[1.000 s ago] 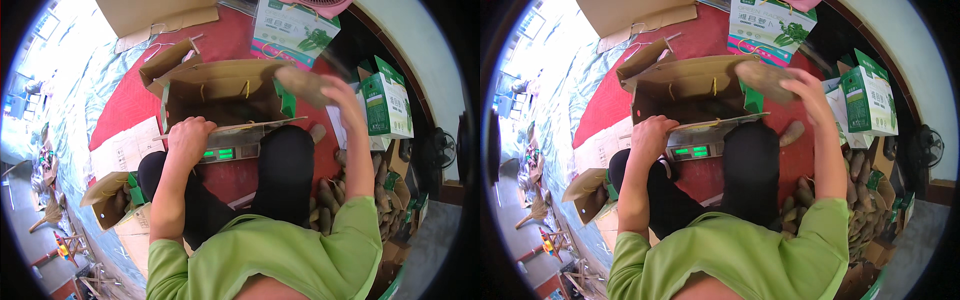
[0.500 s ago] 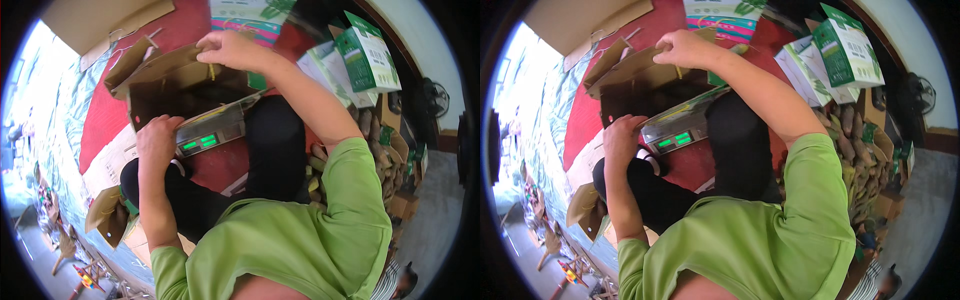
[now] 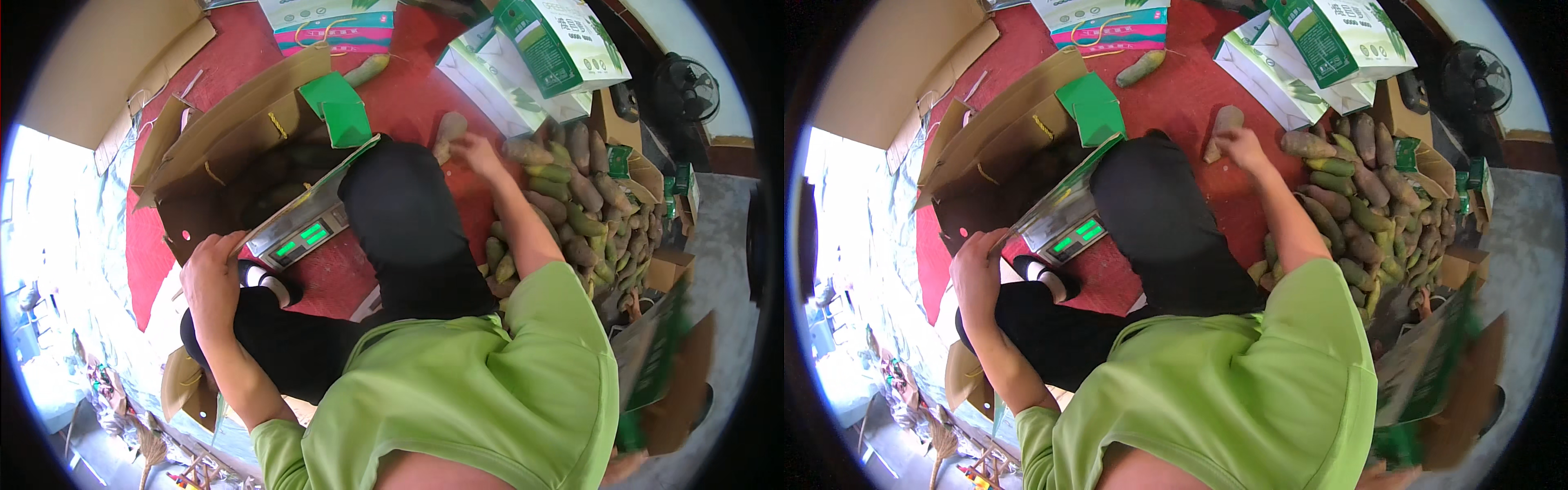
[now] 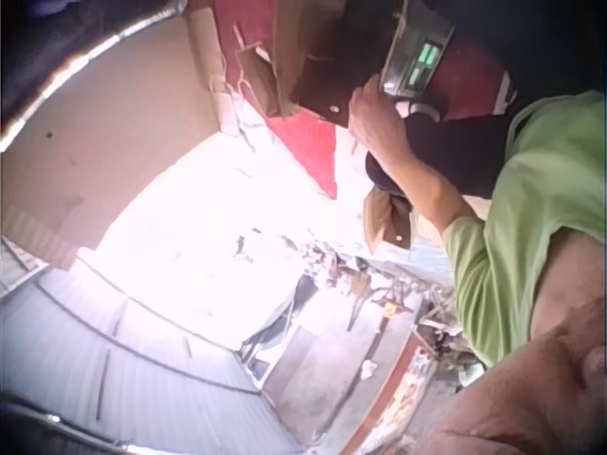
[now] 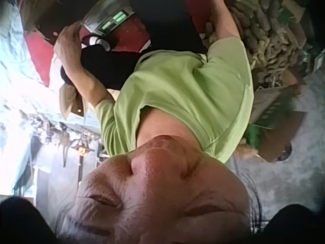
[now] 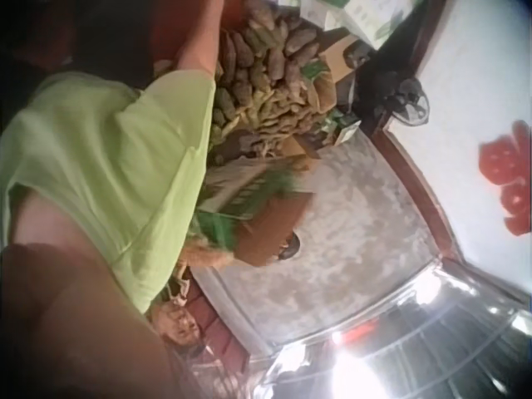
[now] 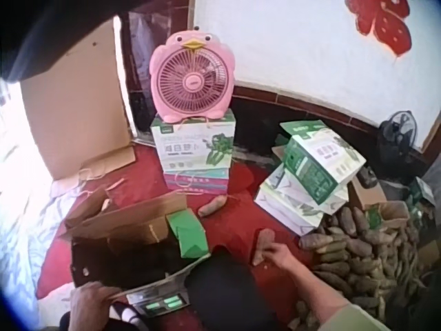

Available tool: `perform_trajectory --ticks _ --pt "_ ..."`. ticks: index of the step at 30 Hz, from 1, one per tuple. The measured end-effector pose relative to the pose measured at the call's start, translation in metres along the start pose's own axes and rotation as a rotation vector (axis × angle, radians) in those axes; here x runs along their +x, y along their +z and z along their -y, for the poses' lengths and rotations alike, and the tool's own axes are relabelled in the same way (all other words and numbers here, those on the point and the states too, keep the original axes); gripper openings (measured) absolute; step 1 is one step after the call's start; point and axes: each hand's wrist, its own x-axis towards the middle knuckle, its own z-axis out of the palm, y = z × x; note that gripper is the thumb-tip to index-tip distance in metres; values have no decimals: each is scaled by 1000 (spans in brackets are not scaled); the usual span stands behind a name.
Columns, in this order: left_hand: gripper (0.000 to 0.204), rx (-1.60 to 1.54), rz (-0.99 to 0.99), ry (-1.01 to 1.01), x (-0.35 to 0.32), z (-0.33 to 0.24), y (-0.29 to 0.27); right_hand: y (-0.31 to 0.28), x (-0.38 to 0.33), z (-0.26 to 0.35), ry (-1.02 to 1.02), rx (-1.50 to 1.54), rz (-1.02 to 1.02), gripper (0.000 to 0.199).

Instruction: Sorting and packing produce into boxes and weighing them.

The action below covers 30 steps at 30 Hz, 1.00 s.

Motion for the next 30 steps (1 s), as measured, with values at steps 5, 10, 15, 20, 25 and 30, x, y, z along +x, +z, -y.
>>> perform_trajectory --ticks 5,10,15,20,25,30 --pt "25 -82 62 -41 5 9 8 43 -17 -118 185 119 135 26" --pt "19 -73 79 -39 16 -1 12 60 0 -183 -295 55 53 23" --pt "22 -1 76 -25 1 14 5 1 0 -162 -239 126 159 24" --pt "24 -45 54 3 2 17 7 -52 37 -101 -159 120 183 26" --pt "24 -108 55 40 -4 26 6 2 25 70 -79 -78 123 31" --pt "31 -125 38 85 -5 26 2 -4 33 200 -242 -156 147 21"
